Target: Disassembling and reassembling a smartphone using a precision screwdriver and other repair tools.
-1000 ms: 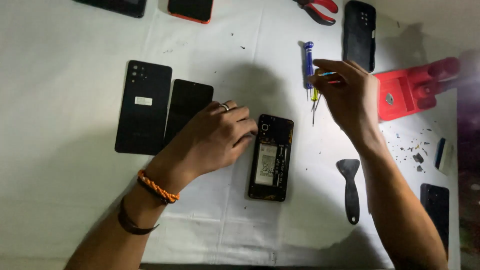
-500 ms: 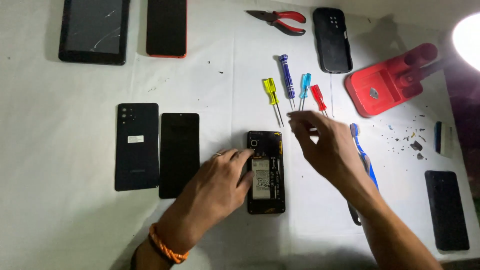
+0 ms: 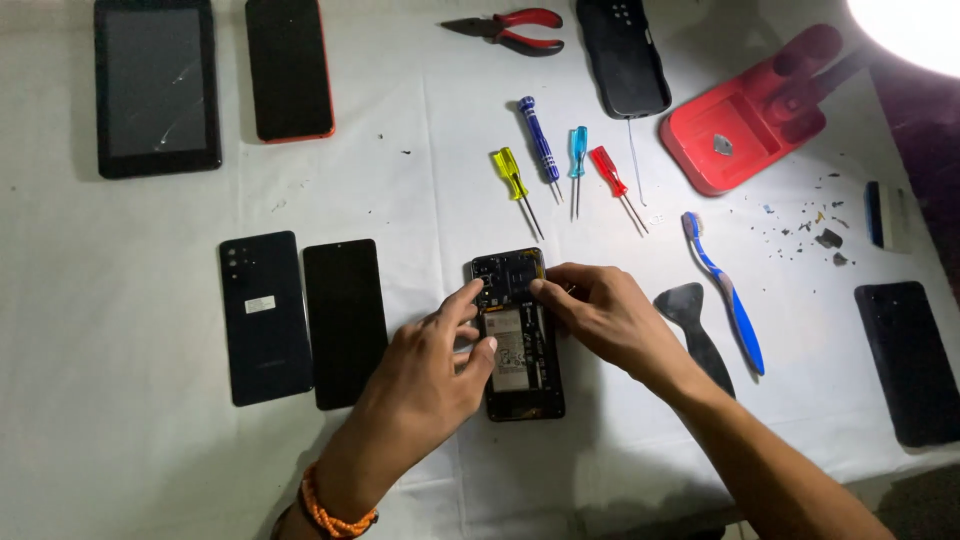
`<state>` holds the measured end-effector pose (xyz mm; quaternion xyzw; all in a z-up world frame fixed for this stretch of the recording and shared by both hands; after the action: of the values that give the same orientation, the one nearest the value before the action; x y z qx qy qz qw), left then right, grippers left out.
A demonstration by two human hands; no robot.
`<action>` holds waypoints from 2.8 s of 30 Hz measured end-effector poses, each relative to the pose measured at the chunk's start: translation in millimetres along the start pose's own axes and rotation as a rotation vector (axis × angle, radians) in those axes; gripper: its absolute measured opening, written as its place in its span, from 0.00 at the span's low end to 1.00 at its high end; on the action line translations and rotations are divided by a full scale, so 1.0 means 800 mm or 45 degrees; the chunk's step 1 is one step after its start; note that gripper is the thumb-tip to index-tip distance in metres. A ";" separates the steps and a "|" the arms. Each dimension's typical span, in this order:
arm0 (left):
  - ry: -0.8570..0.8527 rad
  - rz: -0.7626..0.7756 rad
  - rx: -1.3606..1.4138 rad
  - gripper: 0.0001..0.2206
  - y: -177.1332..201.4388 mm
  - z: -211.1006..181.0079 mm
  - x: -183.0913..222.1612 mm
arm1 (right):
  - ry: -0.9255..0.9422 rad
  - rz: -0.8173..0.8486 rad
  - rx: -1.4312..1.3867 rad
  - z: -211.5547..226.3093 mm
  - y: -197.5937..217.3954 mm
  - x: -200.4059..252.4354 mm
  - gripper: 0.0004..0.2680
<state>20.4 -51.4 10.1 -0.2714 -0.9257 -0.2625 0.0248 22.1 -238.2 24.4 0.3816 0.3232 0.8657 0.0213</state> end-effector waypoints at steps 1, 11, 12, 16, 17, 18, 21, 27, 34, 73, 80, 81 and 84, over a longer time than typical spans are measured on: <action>-0.008 0.010 0.008 0.30 0.000 0.000 0.000 | 0.081 0.035 0.036 0.001 -0.005 -0.003 0.12; -0.152 -0.226 0.161 0.23 0.026 -0.009 -0.001 | 0.387 -0.027 -0.267 -0.014 0.009 -0.001 0.13; -0.148 -0.228 0.162 0.23 0.027 -0.009 -0.002 | 0.387 -0.022 -0.265 -0.017 0.011 -0.001 0.13; -0.424 -0.335 0.146 0.15 0.034 -0.018 -0.003 | 0.746 -0.166 -0.494 -0.030 0.027 0.005 0.09; -0.488 -0.361 0.153 0.13 0.036 -0.017 -0.004 | 0.937 -0.262 -0.573 -0.034 0.034 0.010 0.06; -0.486 -0.359 0.152 0.13 0.036 -0.017 -0.005 | 0.935 -0.260 -0.574 -0.041 0.033 0.014 0.06; -0.488 -0.371 0.141 0.14 0.040 -0.017 -0.006 | 1.215 -0.589 -0.321 -0.038 0.041 0.053 0.02; -0.255 -0.151 0.140 0.22 0.024 -0.006 -0.010 | 1.776 -0.723 -0.091 -0.043 0.031 0.107 0.06; -0.233 -0.199 0.302 0.26 0.017 0.002 -0.017 | 1.981 -0.584 0.070 -0.043 0.026 0.132 0.05; -0.689 -0.450 0.881 0.38 -0.011 -0.047 -0.002 | 2.220 -0.469 0.435 -0.040 0.017 0.114 0.01; -0.702 -0.424 0.828 0.42 -0.016 -0.062 0.007 | 2.129 -0.396 0.400 -0.041 0.004 0.112 0.10; -0.700 -0.430 0.830 0.42 -0.013 -0.057 0.004 | 2.132 -0.390 0.402 -0.041 0.008 0.107 0.10; -0.782 -0.558 0.746 0.38 0.006 -0.049 0.006 | 2.221 -0.386 0.281 -0.045 0.020 0.105 0.09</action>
<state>15.3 -65.2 46.6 -0.1162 -0.9607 0.1026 -0.2304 -58.4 -246.9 69.7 -0.4601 0.3528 0.7999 -0.1548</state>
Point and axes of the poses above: each hand's wrist, its own x-axis away from the middle knuckle, its own y-axis out of the back of the hand, z = x × y, the point moved 6 cm from there along -x, towards the middle knuckle, and after that the axes turned 8 degrees about -y, right-handed, at the moved point
